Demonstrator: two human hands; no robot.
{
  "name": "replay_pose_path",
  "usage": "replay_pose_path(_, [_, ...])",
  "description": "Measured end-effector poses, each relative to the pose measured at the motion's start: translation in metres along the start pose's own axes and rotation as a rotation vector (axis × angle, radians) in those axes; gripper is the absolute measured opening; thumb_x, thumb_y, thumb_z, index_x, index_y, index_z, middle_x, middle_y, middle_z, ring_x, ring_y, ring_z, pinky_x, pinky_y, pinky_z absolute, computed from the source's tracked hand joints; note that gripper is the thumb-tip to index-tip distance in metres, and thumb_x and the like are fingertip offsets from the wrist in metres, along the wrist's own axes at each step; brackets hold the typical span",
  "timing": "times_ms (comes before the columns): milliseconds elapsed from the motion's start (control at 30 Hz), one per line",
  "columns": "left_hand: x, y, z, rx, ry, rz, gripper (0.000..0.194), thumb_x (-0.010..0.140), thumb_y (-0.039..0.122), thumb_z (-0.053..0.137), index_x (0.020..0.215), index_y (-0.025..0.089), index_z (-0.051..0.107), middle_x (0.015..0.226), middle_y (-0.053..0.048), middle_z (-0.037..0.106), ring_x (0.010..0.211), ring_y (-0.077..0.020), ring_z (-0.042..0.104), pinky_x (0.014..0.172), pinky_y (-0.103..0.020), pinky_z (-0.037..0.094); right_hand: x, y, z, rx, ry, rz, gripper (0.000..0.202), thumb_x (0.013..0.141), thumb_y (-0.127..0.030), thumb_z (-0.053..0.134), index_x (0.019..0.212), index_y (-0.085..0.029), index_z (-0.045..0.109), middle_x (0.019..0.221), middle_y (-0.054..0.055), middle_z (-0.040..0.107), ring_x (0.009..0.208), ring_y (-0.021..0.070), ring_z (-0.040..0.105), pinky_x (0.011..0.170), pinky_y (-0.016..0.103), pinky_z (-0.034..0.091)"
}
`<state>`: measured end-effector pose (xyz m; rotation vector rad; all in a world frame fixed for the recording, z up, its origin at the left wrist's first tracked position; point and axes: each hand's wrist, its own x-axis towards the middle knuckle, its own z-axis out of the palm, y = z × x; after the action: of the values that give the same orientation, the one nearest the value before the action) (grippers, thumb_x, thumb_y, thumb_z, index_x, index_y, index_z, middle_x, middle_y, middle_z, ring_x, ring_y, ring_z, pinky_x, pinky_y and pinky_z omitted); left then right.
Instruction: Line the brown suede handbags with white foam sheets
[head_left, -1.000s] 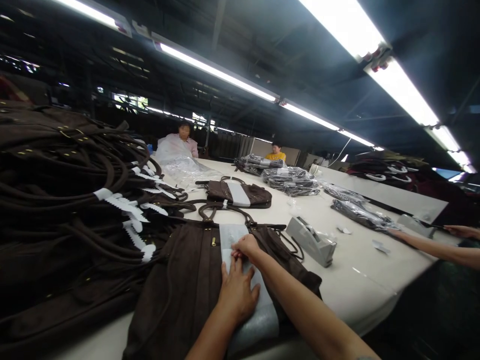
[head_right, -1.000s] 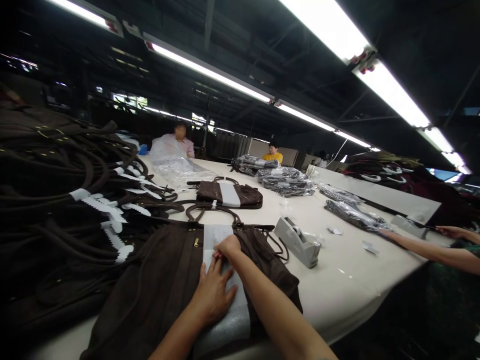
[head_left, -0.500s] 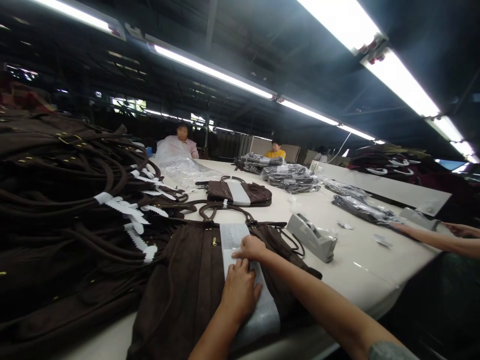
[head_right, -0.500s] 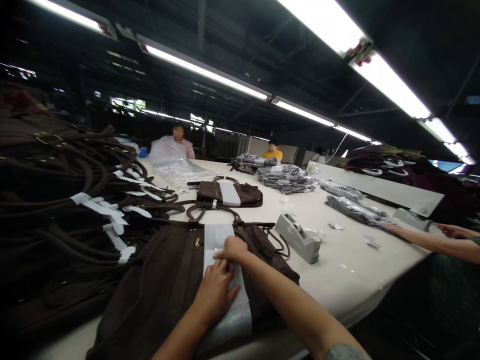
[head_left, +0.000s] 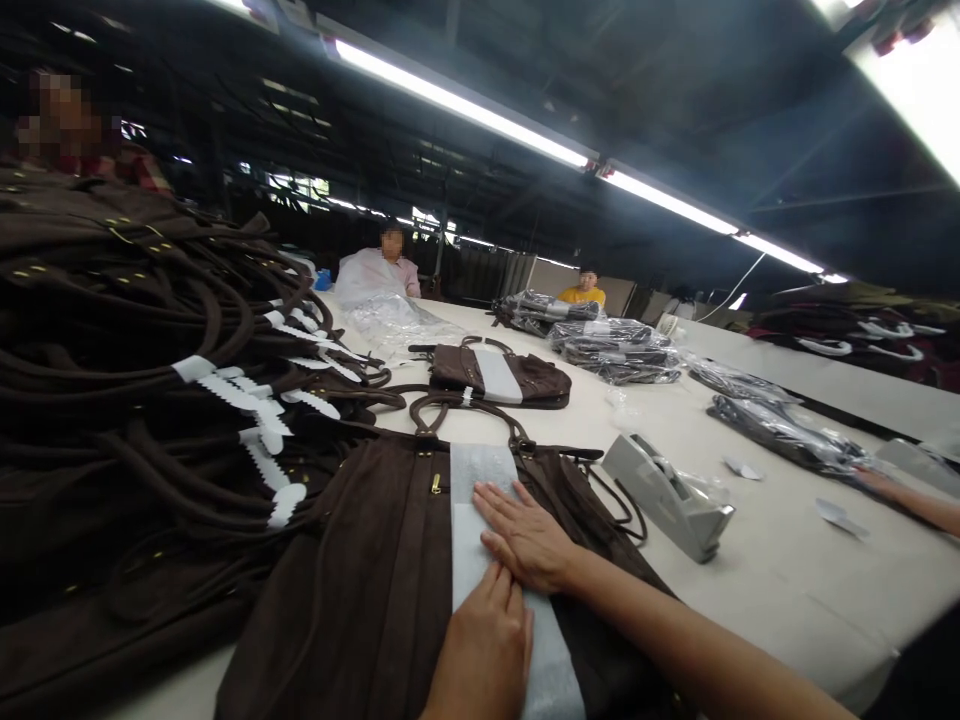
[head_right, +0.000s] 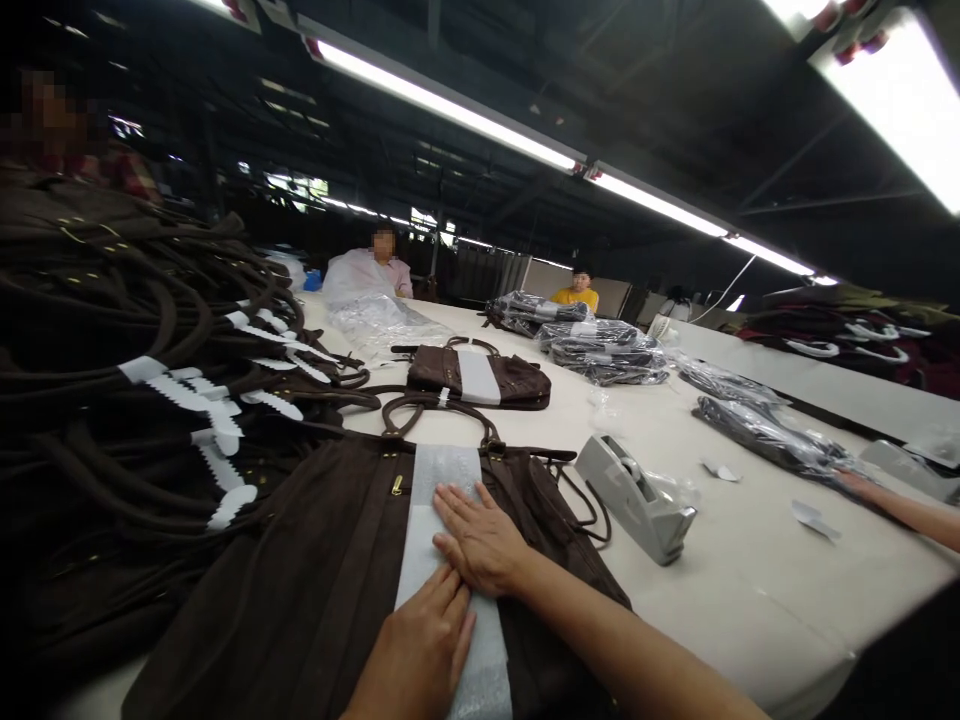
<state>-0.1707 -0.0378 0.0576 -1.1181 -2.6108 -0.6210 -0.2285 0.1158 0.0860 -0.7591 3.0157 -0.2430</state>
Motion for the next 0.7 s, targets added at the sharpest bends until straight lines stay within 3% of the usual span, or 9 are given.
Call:
replay_pose_path(133, [0.002,0.000,-0.003,0.049,-0.024,-0.012,0.035,0.088,0.014,0.046,0.117,0.008,0.067,0.123,-0.016,0.066,0.117,-0.0275,0.061,0.099,-0.039,0.052,0.025,0.008,-0.002,-0.018,0.026,0.074,0.058,0.103,-0.047,0.023,0.153,-0.019,0.022,0.158,0.005,0.018,0.147,0.0212,0.012,0.119,0.049,-0.004])
replay_pose_path(233, [0.004,0.001,-0.010,0.022,-0.063,-0.041,0.035,0.090,0.014,0.045,0.116,0.010,0.067,0.125,-0.014,0.065,0.119,-0.0256,0.059,0.101,-0.038,0.050,0.028,0.007,-0.004,-0.007,0.040,0.105,0.056,0.103,-0.046,0.025,0.152,-0.021,0.025,0.158,0.004,0.019,0.148,0.0224,0.011,0.118,0.052,-0.005])
replay_pose_path(400, [0.000,0.003,-0.022,-0.104,-0.076,-0.053,0.033,0.091,0.015,0.042,0.110,0.019,0.069,0.119,-0.008,0.069,0.118,-0.0210,0.060,0.102,-0.036,0.050,-0.002,-0.022,-0.012,0.082,0.004,0.076,0.051,0.104,-0.041,0.023,0.149,-0.019,0.035,0.155,0.005,0.028,0.146,0.0225,0.019,0.119,0.052,-0.003])
replay_pose_path(533, [-0.005,0.003,-0.026,-0.125,-0.090,-0.044,0.036,0.087,0.012,0.043,0.107,0.020,0.071,0.115,-0.007,0.071,0.113,-0.0194,0.063,0.100,-0.031,0.050,-0.037,-0.051,-0.023,0.232,-0.051,0.051,0.052,0.104,-0.037,0.019,0.147,-0.016,0.038,0.153,0.010,0.032,0.145,0.0250,0.020,0.117,0.057,0.002])
replay_pose_path(633, [-0.009,-0.007,-0.019,-0.106,-0.037,-0.011,0.036,0.088,0.019,0.041,0.105,0.022,0.072,0.116,-0.006,0.071,0.107,-0.0199,0.067,0.094,-0.029,0.054,-0.064,-0.052,-0.042,0.399,-0.092,0.005,0.049,0.104,-0.040,0.025,0.137,-0.019,0.054,0.144,0.009,0.048,0.137,0.0253,0.039,0.116,0.047,0.022])
replay_pose_path(700, [-0.010,-0.022,-0.009,-0.097,0.062,0.049,0.034,0.086,0.026,0.043,0.100,0.025,0.074,0.115,-0.003,0.071,0.105,-0.0215,0.068,0.091,-0.030,0.056,-0.084,-0.032,-0.062,0.509,0.041,0.166,0.040,0.098,-0.046,0.044,0.120,-0.022,0.068,0.126,0.002,0.064,0.119,0.0242,0.058,0.102,0.031,0.042])
